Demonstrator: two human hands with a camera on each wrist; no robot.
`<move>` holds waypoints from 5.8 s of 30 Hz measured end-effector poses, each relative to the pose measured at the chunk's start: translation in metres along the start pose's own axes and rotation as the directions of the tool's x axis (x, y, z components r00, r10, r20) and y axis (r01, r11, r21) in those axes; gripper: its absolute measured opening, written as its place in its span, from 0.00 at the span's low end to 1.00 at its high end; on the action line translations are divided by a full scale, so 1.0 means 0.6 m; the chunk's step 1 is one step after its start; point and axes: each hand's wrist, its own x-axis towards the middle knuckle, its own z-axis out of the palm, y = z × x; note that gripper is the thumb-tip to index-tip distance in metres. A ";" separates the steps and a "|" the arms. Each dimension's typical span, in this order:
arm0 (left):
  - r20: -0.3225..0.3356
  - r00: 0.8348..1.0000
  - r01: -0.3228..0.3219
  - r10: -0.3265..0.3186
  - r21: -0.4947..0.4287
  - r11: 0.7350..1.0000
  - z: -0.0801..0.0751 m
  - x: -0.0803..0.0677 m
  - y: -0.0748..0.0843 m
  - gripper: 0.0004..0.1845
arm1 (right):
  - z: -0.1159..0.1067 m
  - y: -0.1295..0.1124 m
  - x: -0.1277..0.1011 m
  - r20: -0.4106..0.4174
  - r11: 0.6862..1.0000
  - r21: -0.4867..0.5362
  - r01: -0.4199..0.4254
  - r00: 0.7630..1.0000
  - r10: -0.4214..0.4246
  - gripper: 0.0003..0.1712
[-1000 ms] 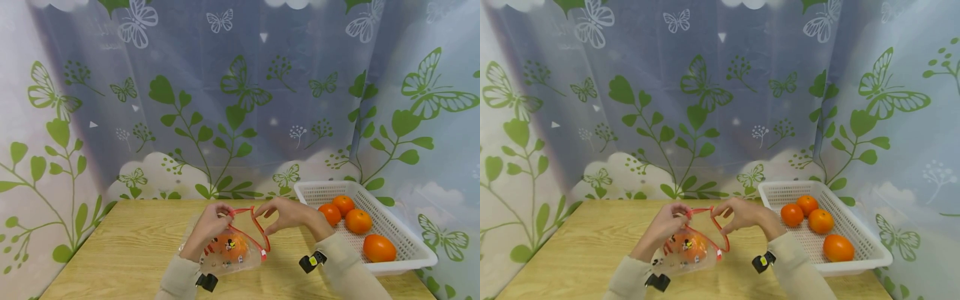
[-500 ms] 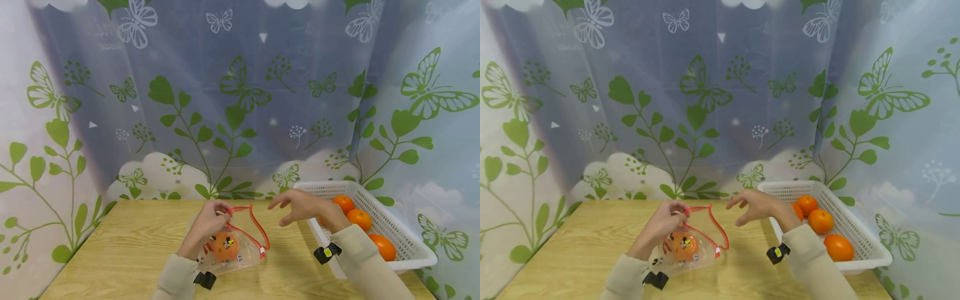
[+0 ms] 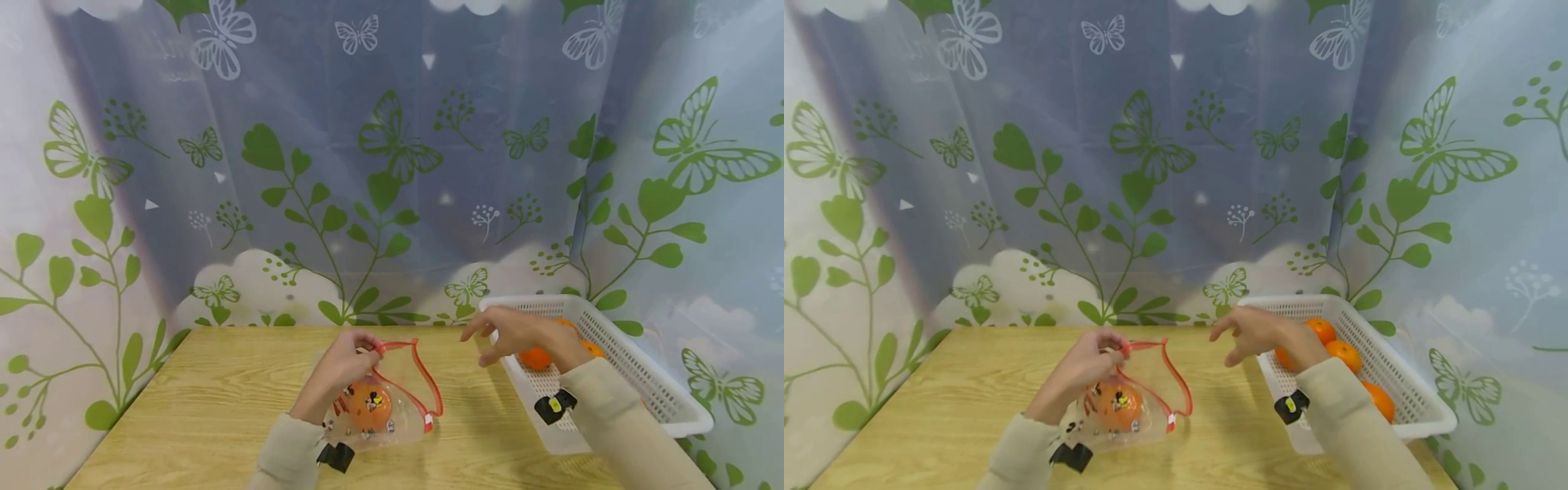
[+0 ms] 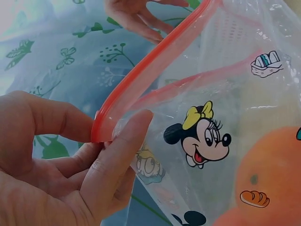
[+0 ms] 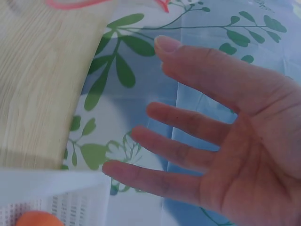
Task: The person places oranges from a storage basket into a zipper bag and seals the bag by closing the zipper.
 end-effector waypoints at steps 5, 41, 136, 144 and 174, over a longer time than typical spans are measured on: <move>0.011 1.000 0.000 0.000 0.004 1.000 0.000 0.001 0.001 0.08 | -0.009 0.013 -0.008 0.017 0.999 -0.035 -0.019 1.000 0.019 0.25; 0.035 0.999 -0.007 0.008 -0.029 1.000 0.001 0.002 -0.010 0.10 | -0.048 0.159 -0.095 0.123 0.917 -0.045 -0.395 0.909 0.398 0.29; 0.042 0.999 -0.016 0.018 -0.040 0.999 0.004 0.000 -0.012 0.08 | -0.024 0.211 -0.123 -0.051 0.889 0.441 -0.119 0.986 0.158 0.34; 0.039 0.999 -0.014 0.016 -0.040 0.999 0.004 -0.001 -0.011 0.08 | -0.022 0.197 -0.120 -0.074 0.891 0.448 -0.076 0.990 0.122 0.32; 0.039 0.999 -0.009 0.011 -0.036 0.999 0.008 -0.002 -0.013 0.08 | -0.010 0.105 -0.081 -0.121 0.930 0.348 0.113 0.990 -0.075 0.28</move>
